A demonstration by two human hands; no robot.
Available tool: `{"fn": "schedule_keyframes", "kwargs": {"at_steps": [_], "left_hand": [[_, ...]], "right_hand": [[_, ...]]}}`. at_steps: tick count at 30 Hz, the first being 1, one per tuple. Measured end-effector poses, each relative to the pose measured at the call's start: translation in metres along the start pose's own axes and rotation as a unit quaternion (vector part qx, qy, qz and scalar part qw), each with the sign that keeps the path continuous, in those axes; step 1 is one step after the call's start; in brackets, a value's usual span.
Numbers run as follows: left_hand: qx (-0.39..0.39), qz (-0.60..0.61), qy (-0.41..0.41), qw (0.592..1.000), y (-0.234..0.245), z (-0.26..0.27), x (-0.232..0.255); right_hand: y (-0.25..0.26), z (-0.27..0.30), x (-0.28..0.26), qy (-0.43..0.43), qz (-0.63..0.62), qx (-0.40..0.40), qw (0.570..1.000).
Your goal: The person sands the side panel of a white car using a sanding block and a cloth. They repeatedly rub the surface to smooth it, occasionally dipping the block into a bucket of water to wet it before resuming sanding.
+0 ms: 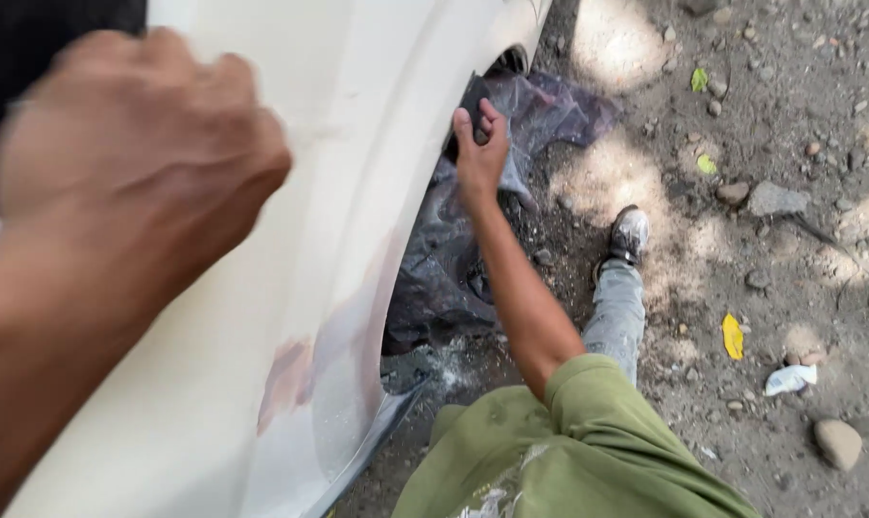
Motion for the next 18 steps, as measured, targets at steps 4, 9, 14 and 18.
{"fn": "schedule_keyframes", "kwargs": {"at_steps": [4,9,14,18], "left_hand": [[-0.031,-0.010,-0.050,0.998,-0.020,0.049,-0.002],[0.226,0.111,-0.019,0.968,-0.008,0.068,-0.007],[0.150,0.116,-0.045,0.981,-0.022,0.067,-0.001],[0.111,0.104,-0.043,0.987,-0.036,0.066,0.011]], "right_hand": [[-0.005,0.115,0.032,0.014,-0.020,-0.022,0.999],[-0.002,-0.010,0.017,0.006,0.035,0.018,0.999],[-0.007,0.062,0.006,0.058,0.043,0.019,0.997],[-0.004,0.020,0.025,0.048,0.034,0.018,0.998]]}}
Point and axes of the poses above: each hand's wrist, its own z-axis away from the middle knuckle, its own y-axis out of the back of the hand, x = y × z, the point moved 5 cm from there along -z, towards the middle knuckle, and after that the axes turned 6 degrees about y, right-handed, at the moved point
